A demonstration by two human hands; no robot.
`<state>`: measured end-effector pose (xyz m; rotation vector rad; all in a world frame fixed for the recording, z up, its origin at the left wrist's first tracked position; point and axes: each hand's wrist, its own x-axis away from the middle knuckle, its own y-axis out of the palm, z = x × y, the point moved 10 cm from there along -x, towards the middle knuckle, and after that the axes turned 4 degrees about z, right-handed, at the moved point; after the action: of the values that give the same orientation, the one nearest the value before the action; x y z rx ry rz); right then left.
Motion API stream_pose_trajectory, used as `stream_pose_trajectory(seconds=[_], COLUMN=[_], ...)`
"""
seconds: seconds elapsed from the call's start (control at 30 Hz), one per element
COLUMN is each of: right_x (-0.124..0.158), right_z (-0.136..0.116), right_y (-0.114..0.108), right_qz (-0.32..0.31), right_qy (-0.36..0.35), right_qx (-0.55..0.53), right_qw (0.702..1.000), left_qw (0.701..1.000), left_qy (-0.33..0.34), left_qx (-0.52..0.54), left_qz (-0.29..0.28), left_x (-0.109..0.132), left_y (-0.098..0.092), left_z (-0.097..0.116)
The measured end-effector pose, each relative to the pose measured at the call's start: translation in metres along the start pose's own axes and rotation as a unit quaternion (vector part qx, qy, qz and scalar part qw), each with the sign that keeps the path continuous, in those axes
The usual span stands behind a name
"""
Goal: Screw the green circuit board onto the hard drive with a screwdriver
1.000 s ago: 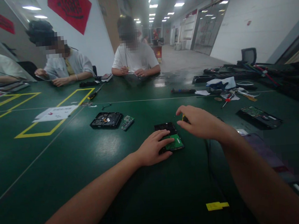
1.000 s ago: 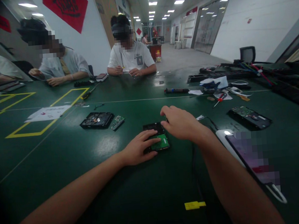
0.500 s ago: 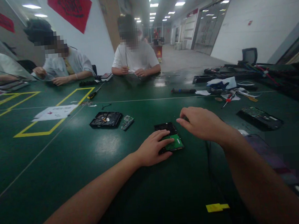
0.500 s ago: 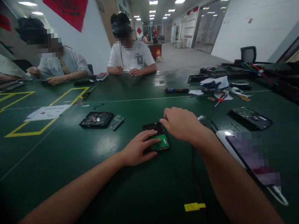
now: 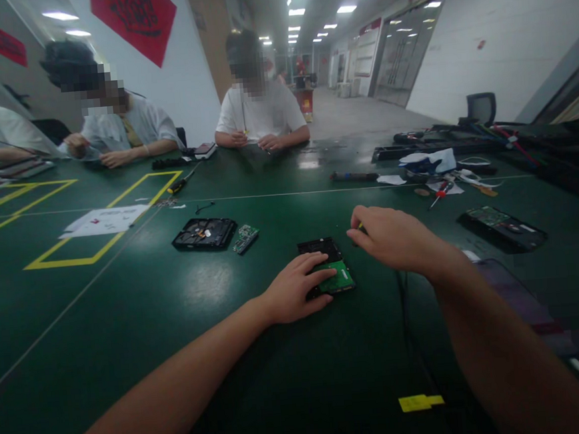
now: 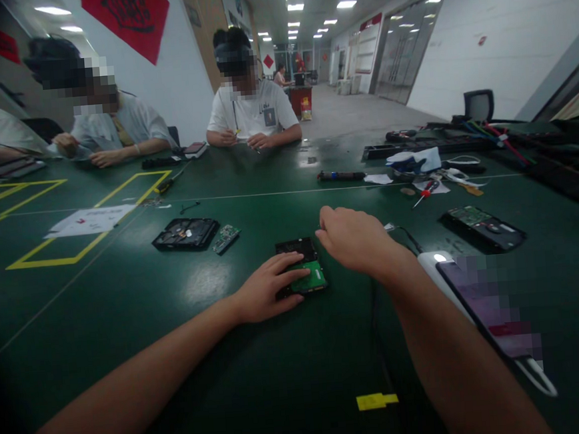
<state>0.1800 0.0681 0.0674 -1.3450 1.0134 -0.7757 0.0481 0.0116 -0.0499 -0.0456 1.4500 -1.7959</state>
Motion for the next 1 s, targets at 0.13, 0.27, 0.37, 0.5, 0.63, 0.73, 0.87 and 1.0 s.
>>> stream_pose_trajectory(seconds=[0.13, 0.27, 0.37, 0.5, 0.63, 0.73, 0.87, 1.0], right_x=[-0.001, 0.003, 0.004, 0.003, 0.002, 0.002, 0.005, 0.005], right_z=[-0.007, -0.020, -0.014, -0.003, -0.014, -0.017, -0.018, -0.009], right_y=[-0.002, -0.001, -0.001, -0.002, -0.003, -0.003, -0.002, -0.004], right_qz=[0.005, -0.016, -0.015, -0.019, -0.021, -0.019, -0.026, -0.021], right_qy=[-0.048, -0.113, -0.070, -0.006, -0.067, -0.093, -0.097, -0.046], right_qx=[-0.046, -0.093, -0.067, -0.025, -0.066, -0.097, -0.098, -0.056], right_qw=[0.998, 0.989, 0.995, 0.999, 0.995, 0.991, 0.990, 0.997], left_qw=[1.000, 1.000, 1.000, 1.000, 1.000, 1.000, 1.000, 1.000], left_qy=[-0.001, 0.000, 0.002, 0.006, 0.004, 0.005, 0.003, 0.001], left_qx=[-0.008, -0.007, -0.007, -0.010, -0.014, -0.010, 0.000, 0.004], left_qz=[-0.009, -0.012, -0.011, -0.008, -0.009, -0.006, -0.004, -0.002], left_x=[0.001, 0.001, 0.002, 0.002, 0.002, 0.001, 0.001, 0.000], left_y=[0.002, 0.003, 0.003, 0.004, 0.003, 0.002, 0.000, -0.001], left_z=[-0.001, -0.001, -0.002, -0.003, -0.002, -0.001, 0.000, 0.000])
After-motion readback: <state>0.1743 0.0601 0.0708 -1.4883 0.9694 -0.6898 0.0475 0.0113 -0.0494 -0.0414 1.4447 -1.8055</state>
